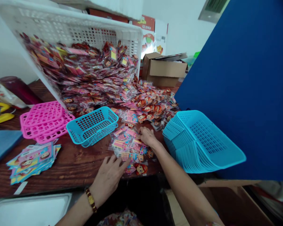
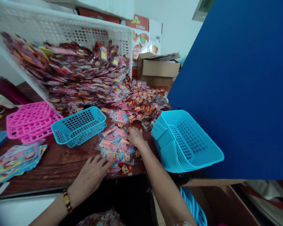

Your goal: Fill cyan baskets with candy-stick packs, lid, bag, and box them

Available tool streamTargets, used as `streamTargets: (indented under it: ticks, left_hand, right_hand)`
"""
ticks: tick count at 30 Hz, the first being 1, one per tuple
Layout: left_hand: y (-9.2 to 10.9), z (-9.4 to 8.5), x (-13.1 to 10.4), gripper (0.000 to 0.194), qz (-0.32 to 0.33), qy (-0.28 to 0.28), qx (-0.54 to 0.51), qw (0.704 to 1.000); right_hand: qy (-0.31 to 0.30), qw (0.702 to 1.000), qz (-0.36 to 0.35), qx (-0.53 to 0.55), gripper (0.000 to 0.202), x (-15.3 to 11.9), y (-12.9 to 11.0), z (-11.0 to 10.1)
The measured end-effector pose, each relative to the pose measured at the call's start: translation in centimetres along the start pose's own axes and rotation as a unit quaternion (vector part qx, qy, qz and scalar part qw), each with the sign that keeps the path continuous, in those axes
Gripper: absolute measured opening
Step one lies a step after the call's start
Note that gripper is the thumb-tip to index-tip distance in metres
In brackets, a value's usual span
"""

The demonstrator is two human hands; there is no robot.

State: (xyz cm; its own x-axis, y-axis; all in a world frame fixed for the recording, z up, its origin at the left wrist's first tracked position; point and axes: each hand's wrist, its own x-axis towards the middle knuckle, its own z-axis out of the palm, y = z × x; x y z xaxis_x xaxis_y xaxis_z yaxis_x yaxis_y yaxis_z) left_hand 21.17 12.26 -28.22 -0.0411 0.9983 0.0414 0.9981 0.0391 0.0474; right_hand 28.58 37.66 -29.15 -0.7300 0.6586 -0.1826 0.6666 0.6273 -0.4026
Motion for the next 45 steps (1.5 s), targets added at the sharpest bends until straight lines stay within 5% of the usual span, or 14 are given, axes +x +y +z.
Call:
streamTargets:
  ticks: [2, 8, 12, 15, 17, 20, 24, 29, 34, 39, 42, 45]
  left_hand:
    - [-0.4, 0.7, -0.6, 0.057, -0.019, 0.013, -0.011, 1.000]
    - [-1.0, 2.4, -2.0, 0.030, -0.014, 0.050, -0.100, 0.994]
    - [-1.7, 2.1, -2.4, 0.039, -0.002, 0.040, -0.122, 0.992]
    - [-2.0, 2.2, -2.8, 0.047, -0.004, 0.044, -0.113, 0.993]
    - [-2.1, 2.4, -3.1, 0.047, 0.003, 0.067, -0.111, 0.992]
    - [-2.1, 2.6, -3.5, 0.042, 0.011, 0.129, -0.127, 0.983]
    - [-2.0, 2.4, -3.8, 0.030, 0.015, 0.154, -0.219, 0.963]
    - [-2.0, 2.9, -4.3, 0.027, 0.005, 0.125, -0.287, 0.950]
    - [-2.2, 3.7, -4.8, 0.036, -0.020, 0.130, -0.338, 0.932]
    - [-2.2, 4.0, -4.9, 0.021, -0.035, 0.177, -0.376, 0.909]
    - [-2.2, 4.0, -4.9, 0.015, -0.036, 0.181, -0.391, 0.902]
    - [-2.1, 3.9, -4.8, 0.015, -0.031, 0.195, -0.392, 0.899]
  right_hand:
    - [0.009, 1.000, -0.003, 0.017, 0.010, 0.3, 0.2, 0.0]
    - [0.044, 0.997, 0.001, 0.064, 0.031, -1.9, 2.6, -1.3]
    - [0.014, 0.998, -0.004, 0.064, 0.020, -5.0, 4.2, -1.5]
    - [0.003, 1.000, -0.011, 0.002, 0.044, -6.2, 3.9, -1.2]
    - [-0.004, 0.998, -0.005, -0.062, 0.053, -6.3, 3.1, -1.2]
    - [-0.006, 0.996, -0.007, -0.089, 0.038, -6.3, 2.3, -1.1]
    - [0.005, 0.999, -0.038, -0.038, 0.023, -6.4, 2.8, -1.0]
    - [-0.005, 1.000, -0.008, 0.006, 0.042, -5.6, 3.7, -0.9]
    - [-0.022, 0.998, 0.001, 0.053, 0.026, -5.3, 3.9, -0.8]
    - [0.006, 0.986, -0.011, 0.165, 0.014, -6.5, 4.5, -0.6]
    - [-0.036, 0.945, -0.034, 0.323, 0.023, -7.0, 4.2, -0.4]
    - [-0.087, 0.959, -0.051, 0.264, 0.029, -7.3, 3.2, 0.0]
